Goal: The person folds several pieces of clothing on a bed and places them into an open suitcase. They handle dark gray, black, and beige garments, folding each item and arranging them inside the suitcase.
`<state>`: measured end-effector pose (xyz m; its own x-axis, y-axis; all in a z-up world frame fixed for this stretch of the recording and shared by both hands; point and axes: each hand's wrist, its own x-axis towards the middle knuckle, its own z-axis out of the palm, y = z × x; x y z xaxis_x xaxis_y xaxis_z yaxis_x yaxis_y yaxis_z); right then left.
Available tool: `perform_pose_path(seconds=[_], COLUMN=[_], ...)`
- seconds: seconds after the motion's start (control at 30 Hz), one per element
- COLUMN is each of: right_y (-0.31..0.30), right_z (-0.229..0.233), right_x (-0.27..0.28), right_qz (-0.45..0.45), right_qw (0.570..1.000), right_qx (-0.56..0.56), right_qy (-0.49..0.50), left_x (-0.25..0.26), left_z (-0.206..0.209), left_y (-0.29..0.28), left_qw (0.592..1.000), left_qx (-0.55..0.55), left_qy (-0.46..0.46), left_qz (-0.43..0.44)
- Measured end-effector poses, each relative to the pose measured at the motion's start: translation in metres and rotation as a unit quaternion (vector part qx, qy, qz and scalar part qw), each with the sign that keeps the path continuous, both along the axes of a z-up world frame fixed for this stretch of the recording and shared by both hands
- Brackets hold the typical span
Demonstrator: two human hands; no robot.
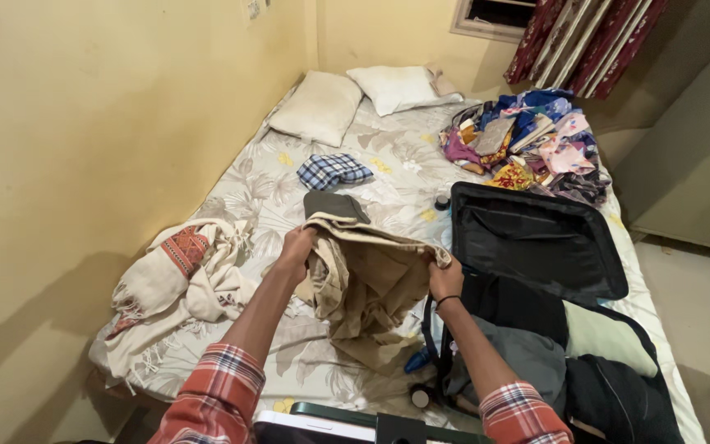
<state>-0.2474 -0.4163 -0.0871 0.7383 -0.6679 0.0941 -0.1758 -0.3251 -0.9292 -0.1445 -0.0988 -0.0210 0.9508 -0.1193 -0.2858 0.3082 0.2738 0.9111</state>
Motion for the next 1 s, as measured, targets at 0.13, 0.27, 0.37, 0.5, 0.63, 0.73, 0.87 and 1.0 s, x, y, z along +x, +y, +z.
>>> perform_pose_path(seconds=[0.13, 0.27, 0.37, 0.5, 0.63, 0.73, 0.87, 1.0], right_y=[-0.004, -0.014, -0.017, -0.002, 0.015, 0.023, 0.027, 0.027], right_z=[0.021, 0.061, 0.096, 0.128, 0.143, 0.148, 0.147, 0.144], right_x=[0.0, -0.007, -0.016, -0.025, -0.036, -0.04, -0.044, -0.043], right_qz=[-0.002, 0.019, 0.069, 0.195, 0.241, 0.256, 0.297, 0.313], right_qw=[0.993, 0.971, 0.964, 0.927, 0.918, 0.912, 0.899, 0.902], right_qx=[0.027, -0.006, -0.051, -0.054, -0.041, -0.039, -0.03, -0.008], right_qy=[-0.118, -0.24, -0.252, -0.315, -0.312, -0.317, -0.32, -0.299], left_x=[-0.002, -0.008, -0.012, -0.021, -0.016, -0.009, -0.004, 0.006], left_z=[0.024, 0.054, 0.07, 0.062, 0.039, 0.026, 0.002, -0.037], left_y=[-0.003, 0.013, 0.023, 0.021, 0.016, 0.019, 0.019, 0.019], left_qw=[0.995, 0.925, 0.783, 0.733, 0.71, 0.804, 0.878, 0.852], left_qx=[0.035, 0.296, 0.565, 0.64, 0.663, 0.566, 0.462, 0.464], left_qy=[-0.065, -0.166, -0.194, -0.215, -0.233, -0.132, 0.023, -0.112], left_qz=[-0.06, -0.173, -0.173, -0.086, 0.051, 0.122, 0.121, 0.213])
